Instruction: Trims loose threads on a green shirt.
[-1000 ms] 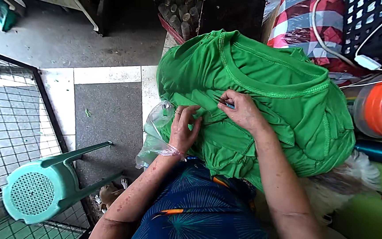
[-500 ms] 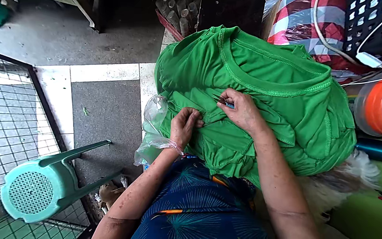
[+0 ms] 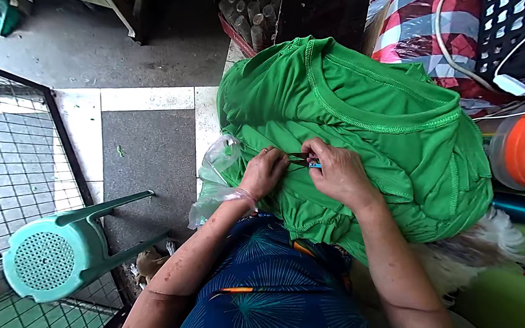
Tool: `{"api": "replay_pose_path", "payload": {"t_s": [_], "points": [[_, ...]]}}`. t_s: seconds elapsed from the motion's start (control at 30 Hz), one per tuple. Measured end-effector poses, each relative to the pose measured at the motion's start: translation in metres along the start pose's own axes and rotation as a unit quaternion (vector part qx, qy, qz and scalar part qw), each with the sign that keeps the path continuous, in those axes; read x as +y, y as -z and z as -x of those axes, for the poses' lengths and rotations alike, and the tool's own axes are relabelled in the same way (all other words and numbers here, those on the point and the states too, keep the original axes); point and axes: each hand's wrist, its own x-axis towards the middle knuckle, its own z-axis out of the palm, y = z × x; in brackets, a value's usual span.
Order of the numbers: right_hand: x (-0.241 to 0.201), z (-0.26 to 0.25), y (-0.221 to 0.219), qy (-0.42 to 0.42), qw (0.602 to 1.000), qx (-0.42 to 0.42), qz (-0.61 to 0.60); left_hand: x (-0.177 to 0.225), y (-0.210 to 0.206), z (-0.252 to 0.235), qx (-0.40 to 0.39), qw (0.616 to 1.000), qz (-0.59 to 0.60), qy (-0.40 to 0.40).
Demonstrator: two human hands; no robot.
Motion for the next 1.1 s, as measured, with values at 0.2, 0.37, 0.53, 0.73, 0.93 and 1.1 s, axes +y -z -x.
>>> {"api": "replay_pose_path", "payload": {"t_s": [0.2,0.37,0.53,0.73,0.93,1.1], "points": [[-0.001,0.009,0.003,0.021,0.998,-0.001,0.053,-0.014,0.009,0.002,-0.054,0.991,0.123,0.011],[-0.006,0.008,-0.006,0.034,0.995,0.006,0.092,-0.017,0.005,0.006,-0.043,0.985,0.166,0.014],[-0.01,0.005,-0.012,0.036,0.992,0.001,0.119,-0.019,-0.001,0.009,-0.009,0.989,0.146,-0.004],[0.003,0.003,-0.01,0.023,0.999,0.006,0.034,-0.017,-0.001,0.016,0.03,0.949,0.303,0.079],[0.004,0.001,0.004,-0.066,0.994,-0.01,-0.085,-0.022,0.005,0.024,0.069,0.858,0.494,0.121],[0.003,0.0,0.002,-0.07,0.995,-0.004,-0.077,-0.01,0.003,0.026,0.103,0.951,0.286,0.06]]}}
